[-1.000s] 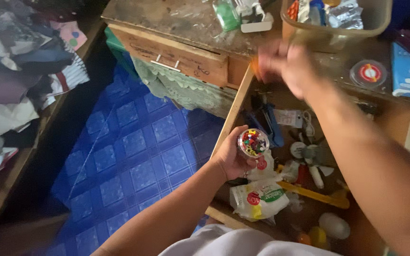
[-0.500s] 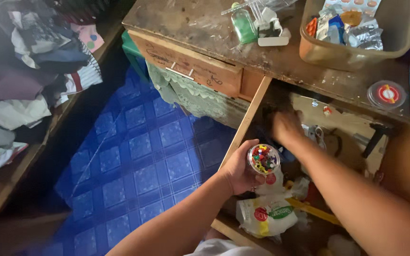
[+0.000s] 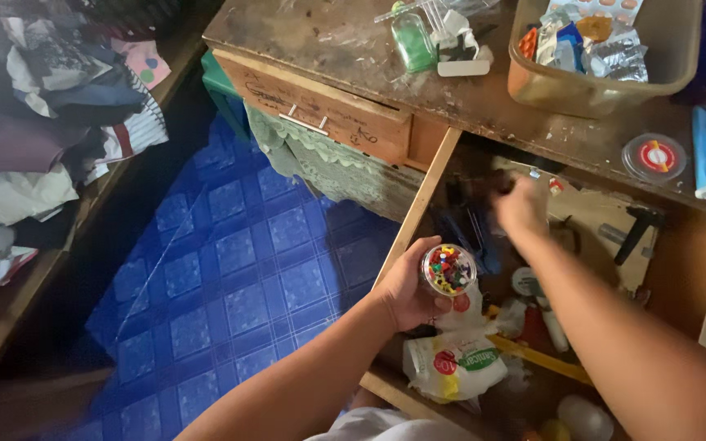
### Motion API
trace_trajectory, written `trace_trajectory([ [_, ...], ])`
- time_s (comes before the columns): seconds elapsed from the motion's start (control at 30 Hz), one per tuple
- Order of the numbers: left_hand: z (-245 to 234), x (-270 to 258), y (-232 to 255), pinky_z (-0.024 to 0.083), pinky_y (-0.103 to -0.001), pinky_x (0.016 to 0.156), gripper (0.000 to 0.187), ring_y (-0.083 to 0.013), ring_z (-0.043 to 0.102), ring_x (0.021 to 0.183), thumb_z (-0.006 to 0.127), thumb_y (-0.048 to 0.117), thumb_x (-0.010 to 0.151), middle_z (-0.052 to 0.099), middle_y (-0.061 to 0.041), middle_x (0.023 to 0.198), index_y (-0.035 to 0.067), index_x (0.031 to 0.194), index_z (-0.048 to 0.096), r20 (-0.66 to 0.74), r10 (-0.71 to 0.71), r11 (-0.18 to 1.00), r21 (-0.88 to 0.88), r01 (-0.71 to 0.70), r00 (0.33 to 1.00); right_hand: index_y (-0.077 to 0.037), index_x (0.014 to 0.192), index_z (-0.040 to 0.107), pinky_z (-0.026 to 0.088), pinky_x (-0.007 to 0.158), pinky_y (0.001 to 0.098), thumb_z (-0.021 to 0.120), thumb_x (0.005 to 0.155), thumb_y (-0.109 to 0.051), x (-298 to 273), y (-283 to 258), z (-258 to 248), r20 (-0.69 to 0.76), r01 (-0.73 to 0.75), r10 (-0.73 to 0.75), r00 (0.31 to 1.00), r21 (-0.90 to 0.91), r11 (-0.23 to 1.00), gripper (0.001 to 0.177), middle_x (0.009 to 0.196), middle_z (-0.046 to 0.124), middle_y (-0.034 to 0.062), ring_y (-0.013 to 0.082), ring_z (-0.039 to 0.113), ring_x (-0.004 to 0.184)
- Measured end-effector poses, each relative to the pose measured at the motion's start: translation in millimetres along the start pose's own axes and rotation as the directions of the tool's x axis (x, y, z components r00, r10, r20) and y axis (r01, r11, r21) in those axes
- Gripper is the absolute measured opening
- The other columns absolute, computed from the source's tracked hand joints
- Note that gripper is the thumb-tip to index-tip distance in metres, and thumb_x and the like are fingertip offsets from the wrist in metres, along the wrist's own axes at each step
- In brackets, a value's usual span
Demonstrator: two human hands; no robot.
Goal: The person opens a wooden dresser drawer and sorts through various items including a paper note, a small container of colorful beads, a spool of blue thread, and several packets. They move items around inside the drawer and place some on the dresser surface, then return them to the drawer.
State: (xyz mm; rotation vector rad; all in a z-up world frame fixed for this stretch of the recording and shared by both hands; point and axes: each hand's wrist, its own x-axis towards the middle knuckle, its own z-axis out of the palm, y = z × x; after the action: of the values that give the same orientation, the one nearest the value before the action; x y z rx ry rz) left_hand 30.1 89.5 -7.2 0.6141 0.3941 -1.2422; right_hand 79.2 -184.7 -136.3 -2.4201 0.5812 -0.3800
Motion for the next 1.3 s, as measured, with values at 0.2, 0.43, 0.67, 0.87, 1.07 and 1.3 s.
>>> trace_trajectory([
  [0.2,-2.2,1.2,-1.9,0.037,-0.026,0.050,0.040,-0.0139,0.056,0.069,0.055,0.054,0.098,0.067,0.000,0.081,0.017,0.089,0.067,-0.045,-0.006,0.999,0.032,0.008,0.999,-0.008,0.103,0.077,0.052,0.073,0.0487,0.046,0.104,-0.029,72.2,25.2,61.3,0.292,-0.403,0.278,0.915,0.650,0.644,0.038,0.100,0.073,0.0212,0.0391,0.069,0.085],
  [0.43,-10.7,9.3,-3.9,0.037,-0.026,0.046,0.042,-0.0146,0.054,0.061,0.058,0.057,0.099,0.065,0.001,0.075,0.018,0.084,0.066,0.020,0.000,1.000,0.000,0.000,1.000,-0.009,0.105,0.080,0.055,0.082,0.0517,0.066,0.092,-0.026,62.1,-7.9,52.9,0.158,0.390,-0.367,0.917,-0.152,0.908,0.026,0.102,0.074,0.0250,0.0446,0.070,0.094],
  [0.67,-7.6,16.6,-2.0,0.043,-0.029,0.051,0.048,-0.0220,0.060,0.069,0.054,0.057,0.097,0.068,-0.008,0.082,0.011,0.094,0.068,-0.079,0.026,0.998,0.051,-0.022,0.997,-0.006,0.100,0.079,0.057,0.079,0.0385,0.077,0.088,-0.010,-2.4,-48.4,-21.8,-0.008,0.138,-0.138,0.990,0.176,0.975,0.013,0.096,0.078,0.0149,0.0256,0.075,0.087],
  [0.87,-5.3,32.6,-12.0,0.047,-0.032,0.053,0.052,-0.0227,0.060,0.070,0.048,0.057,0.101,0.068,-0.011,0.085,0.011,0.109,0.071,0.116,0.042,0.997,-0.065,-0.034,0.992,-0.004,0.105,0.071,0.051,0.067,0.0298,0.075,0.091,-0.008,-51.1,-66.7,-92.6,0.183,-0.361,0.321,0.929,0.636,0.682,0.015,0.090,0.075,0.0052,0.0158,0.069,0.077],
  [1.07,-15.3,56.8,-17.8,0.045,-0.034,0.048,0.051,-0.0220,0.055,0.057,0.044,0.062,0.092,0.072,-0.015,0.084,0.022,0.108,0.072,0.080,0.034,0.998,0.052,-0.038,0.996,-0.003,0.097,0.075,0.058,0.073,0.0266,0.072,0.091,-0.006,-84.7,-98.5,-135.4,0.367,-0.271,0.021,0.930,0.646,0.714,0.008,0.091,0.079,0.0072,0.0114,0.072,0.080],
  [1.3,-20.0,56.0,-8.3,0.046,-0.029,0.060,0.052,-0.0202,0.066,0.082,0.045,0.053,0.106,0.073,-0.004,0.103,0.019,0.138,0.067,0.100,0.118,0.991,-0.073,-0.111,0.988,-0.008,0.104,0.080,0.053,0.066,0.0306,0.074,0.095,-0.019,-36.6,-74.0,-103.0,0.268,-0.116,-0.001,0.964,0.420,0.900,0.016,0.084,0.078,0.0072,0.0147,0.066,0.071],
])
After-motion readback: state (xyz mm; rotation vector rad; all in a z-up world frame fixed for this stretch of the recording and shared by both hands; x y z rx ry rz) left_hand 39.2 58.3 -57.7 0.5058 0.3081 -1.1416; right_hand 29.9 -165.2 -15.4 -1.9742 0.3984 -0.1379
